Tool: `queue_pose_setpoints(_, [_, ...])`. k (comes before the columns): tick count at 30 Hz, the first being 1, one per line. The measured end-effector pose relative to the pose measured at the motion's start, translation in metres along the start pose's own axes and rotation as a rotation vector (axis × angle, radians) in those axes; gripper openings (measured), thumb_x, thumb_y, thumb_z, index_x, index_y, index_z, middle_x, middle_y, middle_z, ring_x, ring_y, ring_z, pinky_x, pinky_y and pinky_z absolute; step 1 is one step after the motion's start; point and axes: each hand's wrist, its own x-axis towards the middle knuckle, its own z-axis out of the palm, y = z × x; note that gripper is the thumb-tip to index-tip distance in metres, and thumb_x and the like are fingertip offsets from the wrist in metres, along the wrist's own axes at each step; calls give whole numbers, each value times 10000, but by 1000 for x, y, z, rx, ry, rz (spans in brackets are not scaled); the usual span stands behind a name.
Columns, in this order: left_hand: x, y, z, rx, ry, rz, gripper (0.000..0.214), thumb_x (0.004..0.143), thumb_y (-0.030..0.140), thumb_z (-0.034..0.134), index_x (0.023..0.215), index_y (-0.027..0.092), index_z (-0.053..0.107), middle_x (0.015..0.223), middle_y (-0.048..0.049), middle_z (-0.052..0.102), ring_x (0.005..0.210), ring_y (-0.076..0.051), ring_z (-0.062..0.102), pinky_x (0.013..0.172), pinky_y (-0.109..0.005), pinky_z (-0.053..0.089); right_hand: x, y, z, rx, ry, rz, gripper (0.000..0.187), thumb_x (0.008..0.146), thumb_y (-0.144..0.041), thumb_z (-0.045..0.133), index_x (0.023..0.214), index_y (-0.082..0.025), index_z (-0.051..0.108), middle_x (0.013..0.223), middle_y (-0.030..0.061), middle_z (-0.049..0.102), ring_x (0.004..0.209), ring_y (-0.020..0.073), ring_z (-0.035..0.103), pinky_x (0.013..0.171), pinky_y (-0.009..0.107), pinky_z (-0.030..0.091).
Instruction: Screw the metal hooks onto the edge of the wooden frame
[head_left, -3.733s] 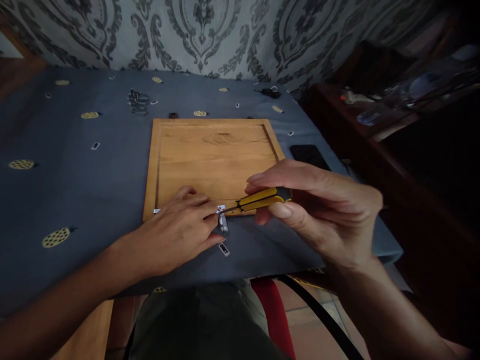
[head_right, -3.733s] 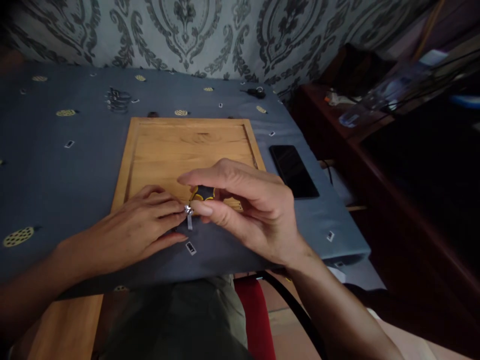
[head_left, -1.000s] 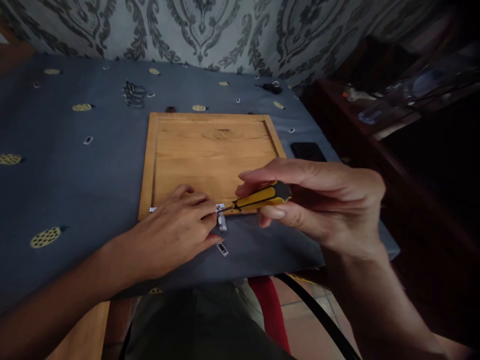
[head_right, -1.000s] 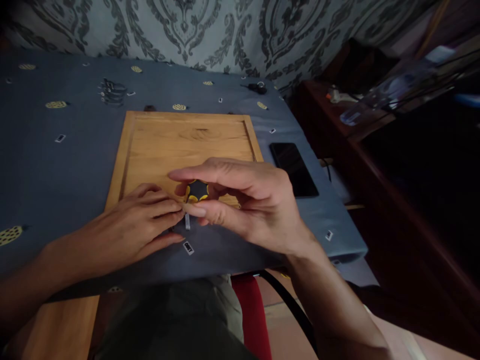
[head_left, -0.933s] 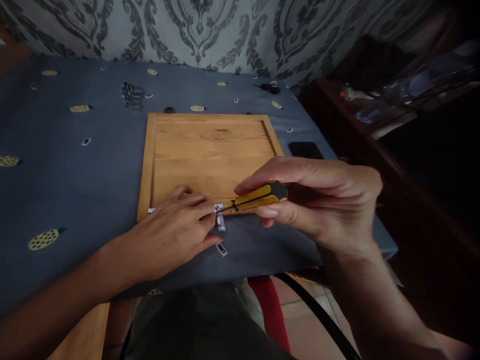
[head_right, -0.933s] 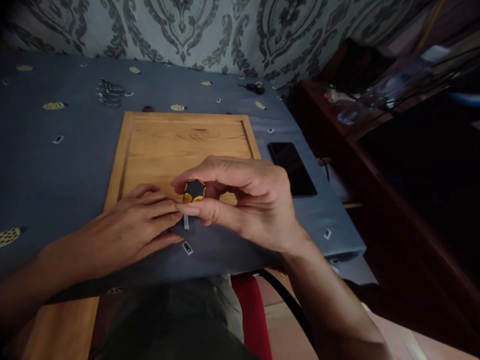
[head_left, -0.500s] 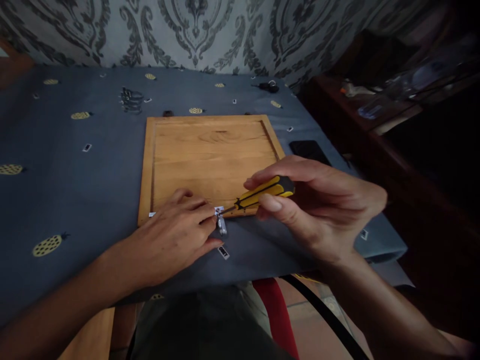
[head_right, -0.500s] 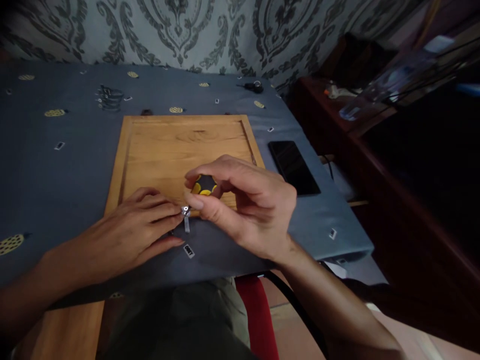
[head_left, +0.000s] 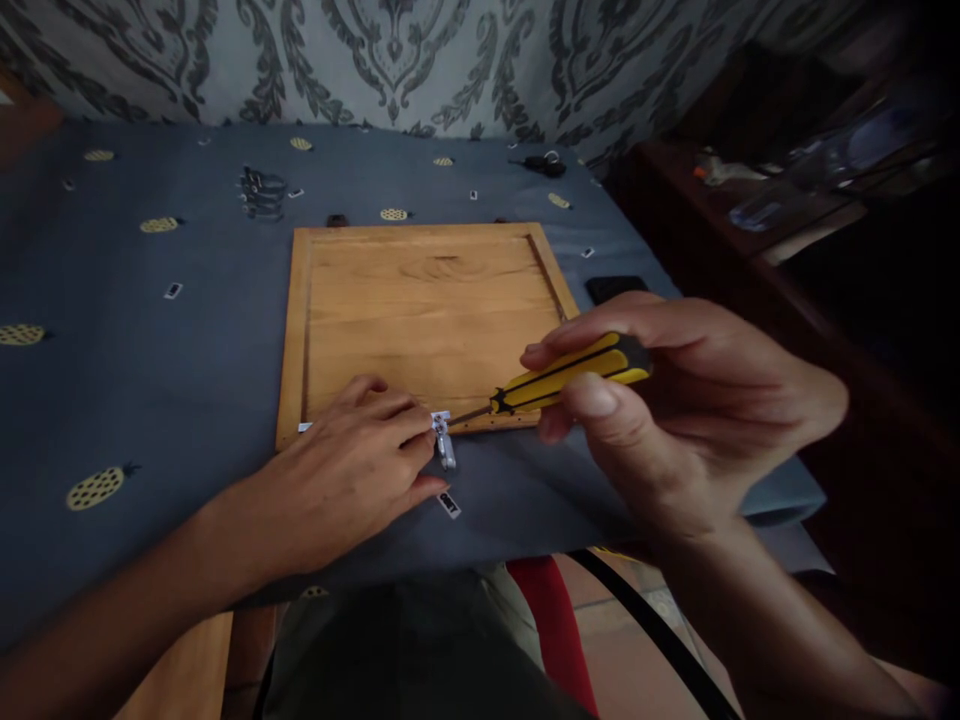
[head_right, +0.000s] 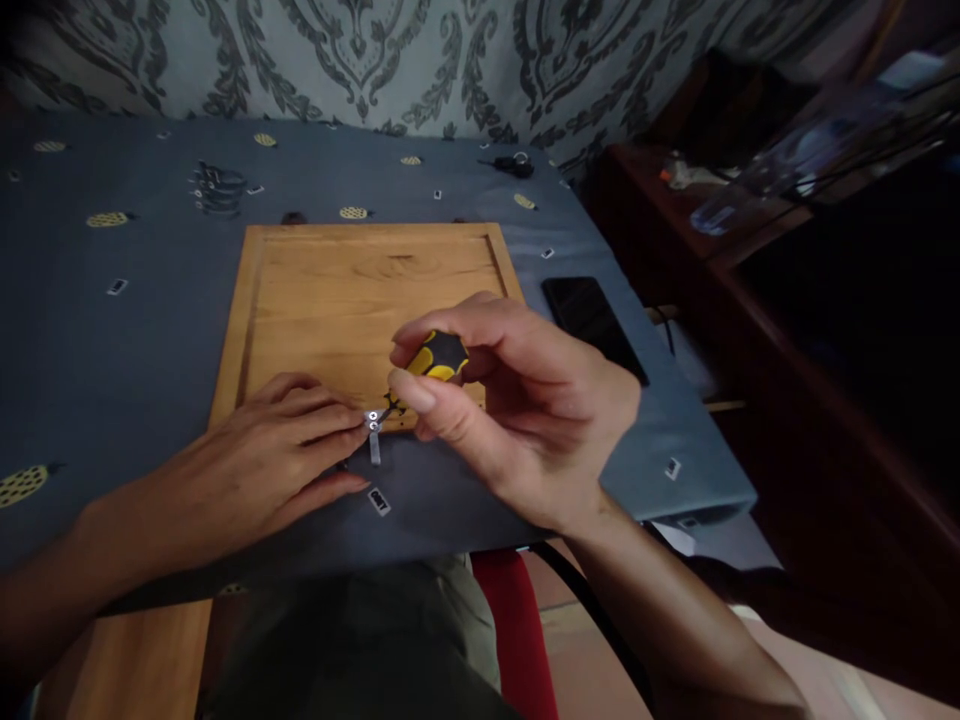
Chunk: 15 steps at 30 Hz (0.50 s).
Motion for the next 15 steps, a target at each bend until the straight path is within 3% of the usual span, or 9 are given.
queue_pose_setpoints(15, [0,1,1,-8,22,-10,298,1057,350,550,989,128,737,1068,-109,745,997,-278,655,957,-473,441,1,9,5,9,-29,-21,133,895,-241,785,1020,-287,789,885,19,772,533,158,624,519,369,577])
